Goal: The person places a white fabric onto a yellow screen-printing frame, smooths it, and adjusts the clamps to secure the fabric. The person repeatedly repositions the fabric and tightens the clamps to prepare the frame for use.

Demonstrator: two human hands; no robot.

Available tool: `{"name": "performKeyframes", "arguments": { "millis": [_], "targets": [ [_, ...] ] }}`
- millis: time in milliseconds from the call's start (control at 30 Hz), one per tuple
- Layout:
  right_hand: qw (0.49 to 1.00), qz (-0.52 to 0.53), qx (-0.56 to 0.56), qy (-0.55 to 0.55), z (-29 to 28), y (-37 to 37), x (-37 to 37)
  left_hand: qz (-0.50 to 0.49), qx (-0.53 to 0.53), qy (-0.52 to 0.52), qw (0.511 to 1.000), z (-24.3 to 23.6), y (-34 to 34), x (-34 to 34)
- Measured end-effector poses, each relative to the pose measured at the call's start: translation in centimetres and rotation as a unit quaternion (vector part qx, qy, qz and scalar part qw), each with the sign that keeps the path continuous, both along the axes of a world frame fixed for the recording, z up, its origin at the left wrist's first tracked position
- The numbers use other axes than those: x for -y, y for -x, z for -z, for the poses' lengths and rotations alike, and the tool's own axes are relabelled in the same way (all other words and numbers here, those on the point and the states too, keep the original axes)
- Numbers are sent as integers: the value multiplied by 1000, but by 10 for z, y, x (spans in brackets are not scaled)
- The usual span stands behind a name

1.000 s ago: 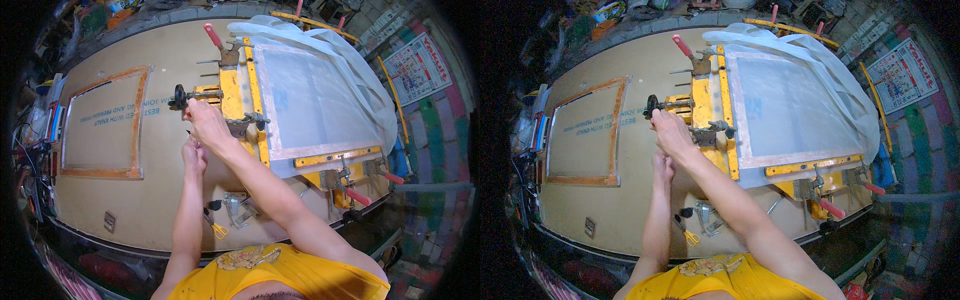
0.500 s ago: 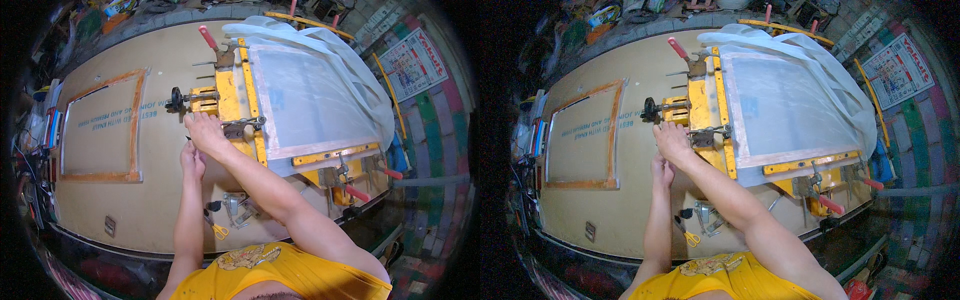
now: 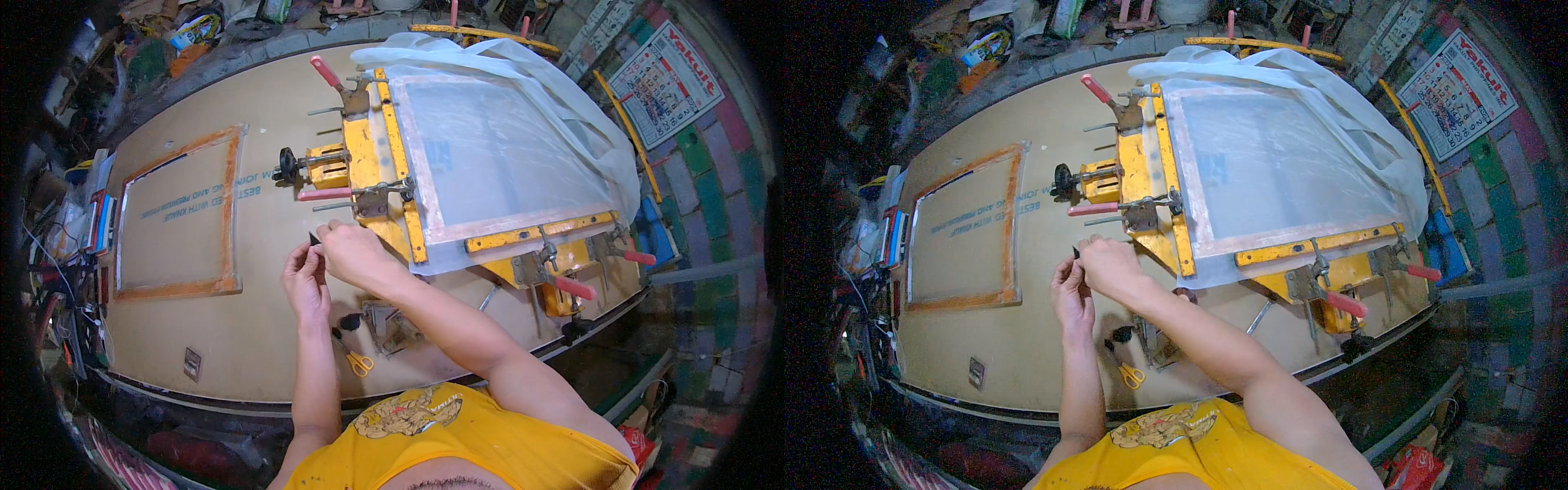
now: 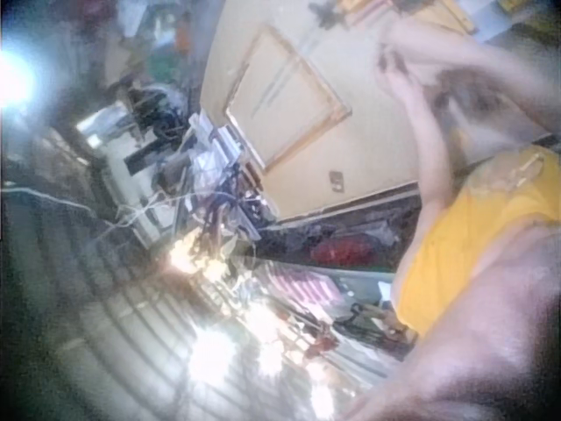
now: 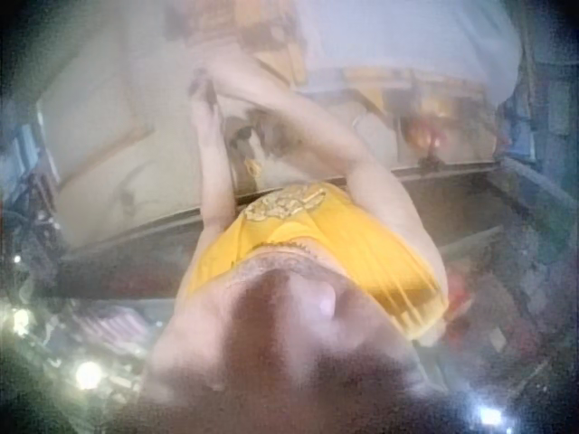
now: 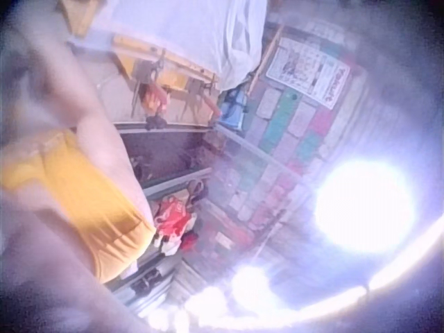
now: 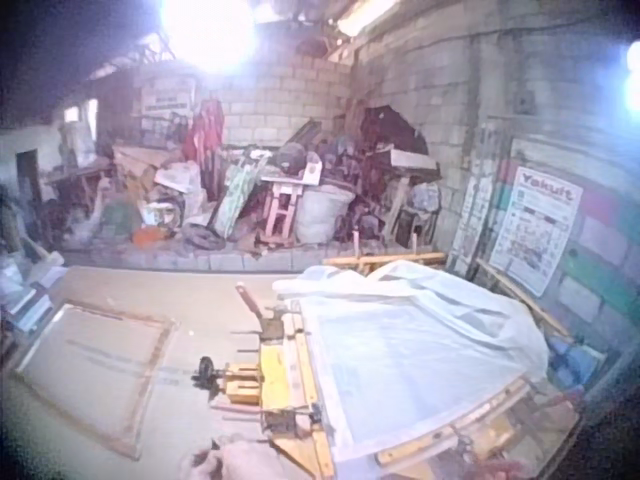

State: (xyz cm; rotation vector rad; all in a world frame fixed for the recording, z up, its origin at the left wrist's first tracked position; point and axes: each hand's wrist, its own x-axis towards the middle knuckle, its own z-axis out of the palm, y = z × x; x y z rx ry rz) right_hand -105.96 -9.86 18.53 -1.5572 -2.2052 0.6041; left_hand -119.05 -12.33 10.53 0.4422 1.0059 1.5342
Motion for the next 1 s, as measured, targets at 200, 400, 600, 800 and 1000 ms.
{"name": "performKeyframes", "arguments": {
  "millis": [200,400,600,800,1000],
  "targets": [
    [999,28,-38,21,-9,-37,50,159,-70,-34,984,-19,-10,50],
    [993,7,-90,75,-25,-58,139,220,-139,38,965,-16,22,112],
    [986,-56,-131,90,10,-40,209,327,-157,13,932,0,22,182],
    [979,-150,-119,67,64,-25,248,238,-201,40,949,6,17,278],
    [950,-142,-165,223,134,-29,239,60,-265,100,957,-2,8,389]
  ]
}}
